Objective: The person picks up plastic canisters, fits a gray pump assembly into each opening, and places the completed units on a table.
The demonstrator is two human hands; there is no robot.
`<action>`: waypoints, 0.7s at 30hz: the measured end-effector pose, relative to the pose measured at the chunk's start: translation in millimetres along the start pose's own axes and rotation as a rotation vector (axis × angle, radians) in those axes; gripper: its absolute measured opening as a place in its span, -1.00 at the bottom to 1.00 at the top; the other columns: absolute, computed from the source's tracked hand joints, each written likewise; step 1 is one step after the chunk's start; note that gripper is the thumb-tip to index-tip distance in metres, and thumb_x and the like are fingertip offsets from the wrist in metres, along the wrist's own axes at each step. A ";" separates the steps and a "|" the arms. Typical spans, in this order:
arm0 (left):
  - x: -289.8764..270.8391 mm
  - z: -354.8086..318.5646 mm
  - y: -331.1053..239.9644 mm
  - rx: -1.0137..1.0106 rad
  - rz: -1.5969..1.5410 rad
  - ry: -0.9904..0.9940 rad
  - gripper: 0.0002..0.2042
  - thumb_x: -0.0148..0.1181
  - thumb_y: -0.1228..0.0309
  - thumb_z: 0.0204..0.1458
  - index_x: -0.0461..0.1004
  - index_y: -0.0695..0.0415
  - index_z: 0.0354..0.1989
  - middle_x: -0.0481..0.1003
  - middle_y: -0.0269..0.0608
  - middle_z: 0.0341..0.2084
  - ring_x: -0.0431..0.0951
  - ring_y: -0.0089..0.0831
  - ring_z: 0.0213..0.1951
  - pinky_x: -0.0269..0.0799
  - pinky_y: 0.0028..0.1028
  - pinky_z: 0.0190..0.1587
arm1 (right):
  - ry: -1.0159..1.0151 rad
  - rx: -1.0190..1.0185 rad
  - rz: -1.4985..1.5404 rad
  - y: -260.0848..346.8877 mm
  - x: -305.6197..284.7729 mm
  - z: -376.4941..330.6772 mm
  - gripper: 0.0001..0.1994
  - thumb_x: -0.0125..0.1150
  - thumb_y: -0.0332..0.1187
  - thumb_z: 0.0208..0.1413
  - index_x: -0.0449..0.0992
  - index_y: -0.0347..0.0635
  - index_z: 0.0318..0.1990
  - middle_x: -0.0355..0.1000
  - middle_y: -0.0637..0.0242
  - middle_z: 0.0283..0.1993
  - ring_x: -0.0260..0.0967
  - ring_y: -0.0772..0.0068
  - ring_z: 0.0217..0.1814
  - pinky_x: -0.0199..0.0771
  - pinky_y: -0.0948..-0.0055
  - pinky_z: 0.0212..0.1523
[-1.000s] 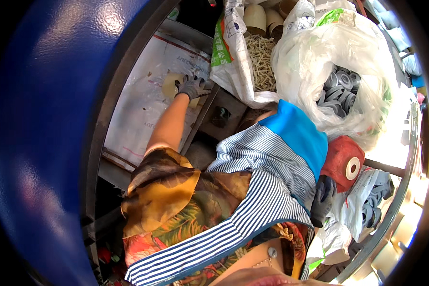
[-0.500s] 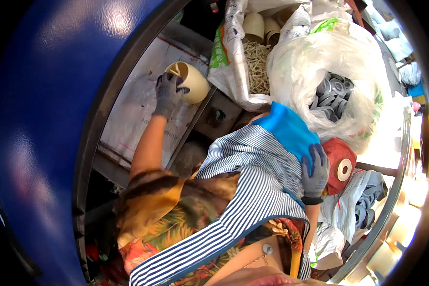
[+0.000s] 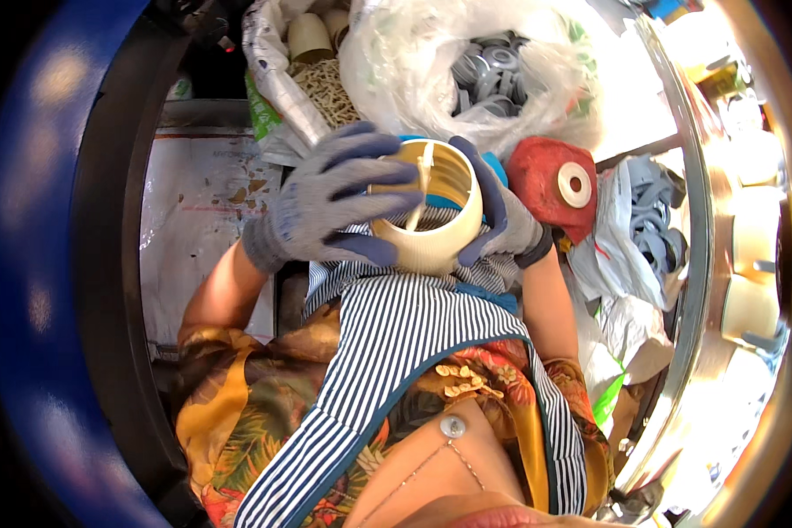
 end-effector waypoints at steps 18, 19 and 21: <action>76.4 16.7 26.6 0.153 -0.152 0.471 -0.63 0.09 0.04 0.07 0.53 0.14 -0.29 0.50 -0.11 -0.34 0.51 -0.20 -0.26 0.31 -0.22 -0.01 | 0.199 0.242 0.700 -47.5 16.7 -18.6 0.40 0.69 -0.17 -0.53 -0.28 -0.24 0.45 -0.13 0.15 0.50 -0.18 0.28 0.53 -0.18 0.28 0.45; 78.0 15.7 26.1 0.139 -0.156 0.496 -0.63 0.08 0.04 0.08 0.53 0.14 -0.28 0.51 -0.10 -0.33 0.51 -0.20 -0.26 0.31 -0.21 -0.01 | 0.199 0.262 0.725 -49.8 18.7 -20.1 0.40 0.69 -0.17 -0.52 -0.29 -0.23 0.45 -0.13 0.15 0.50 -0.18 0.28 0.53 -0.19 0.28 0.45; 80.6 12.9 24.0 0.080 -0.162 0.651 -0.60 0.06 0.05 0.08 0.52 0.16 -0.19 0.51 -0.06 -0.25 0.51 -0.18 -0.15 0.30 -0.16 0.05 | 0.197 0.304 0.774 -57.2 22.3 -25.2 0.40 0.68 -0.17 -0.51 -0.30 -0.23 0.46 -0.14 0.14 0.50 -0.18 0.27 0.53 -0.19 0.28 0.46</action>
Point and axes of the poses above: each hand's wrist, its own z-axis towards the middle knuckle, its own x-axis out of the palm, y = z × x, the point moved 4 cm from there along z, towards the middle knuckle
